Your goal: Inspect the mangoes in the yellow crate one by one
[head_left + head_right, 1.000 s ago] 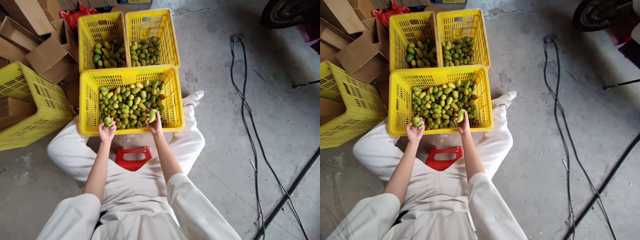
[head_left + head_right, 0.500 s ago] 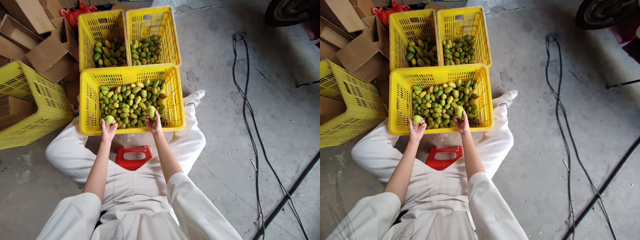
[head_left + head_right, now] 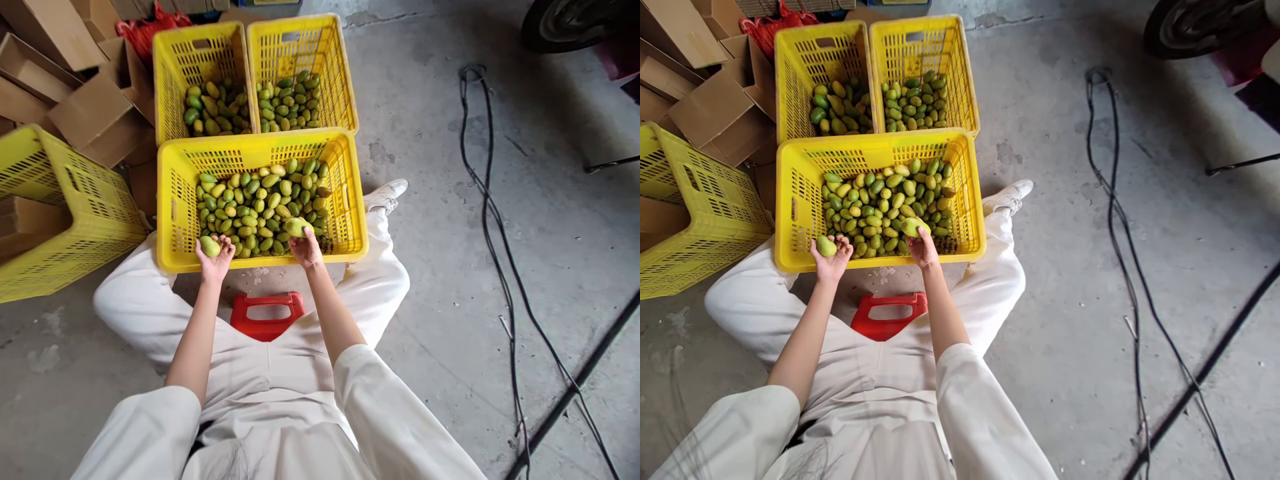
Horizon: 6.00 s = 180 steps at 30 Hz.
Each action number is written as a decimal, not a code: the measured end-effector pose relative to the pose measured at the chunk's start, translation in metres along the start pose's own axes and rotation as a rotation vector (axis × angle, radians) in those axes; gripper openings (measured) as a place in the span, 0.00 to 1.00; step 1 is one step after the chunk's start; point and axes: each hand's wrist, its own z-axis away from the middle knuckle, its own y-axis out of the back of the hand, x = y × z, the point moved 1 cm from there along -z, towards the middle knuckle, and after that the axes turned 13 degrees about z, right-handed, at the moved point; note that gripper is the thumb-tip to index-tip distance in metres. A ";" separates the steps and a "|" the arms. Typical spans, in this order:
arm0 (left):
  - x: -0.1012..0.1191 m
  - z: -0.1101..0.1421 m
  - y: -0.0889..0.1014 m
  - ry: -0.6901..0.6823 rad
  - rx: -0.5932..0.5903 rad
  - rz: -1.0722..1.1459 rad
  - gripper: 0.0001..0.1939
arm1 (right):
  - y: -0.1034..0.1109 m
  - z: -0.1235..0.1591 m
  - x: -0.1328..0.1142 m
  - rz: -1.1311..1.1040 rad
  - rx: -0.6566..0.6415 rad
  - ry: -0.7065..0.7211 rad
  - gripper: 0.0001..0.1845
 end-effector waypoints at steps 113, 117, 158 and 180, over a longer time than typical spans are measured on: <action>0.001 0.006 -0.006 0.051 -0.043 -0.093 0.31 | -0.003 -0.013 0.004 0.012 0.013 -0.047 0.16; -0.001 0.004 -0.002 0.005 -0.064 -0.087 0.33 | 0.002 -0.015 0.008 0.044 -0.015 -0.002 0.16; -0.002 -0.002 0.001 0.100 -0.026 -0.176 0.23 | -0.005 0.004 -0.015 -0.154 -0.054 -0.160 0.10; -0.004 -0.004 0.002 -0.027 0.034 -0.083 0.24 | 0.002 -0.008 0.003 0.074 -0.001 -0.124 0.20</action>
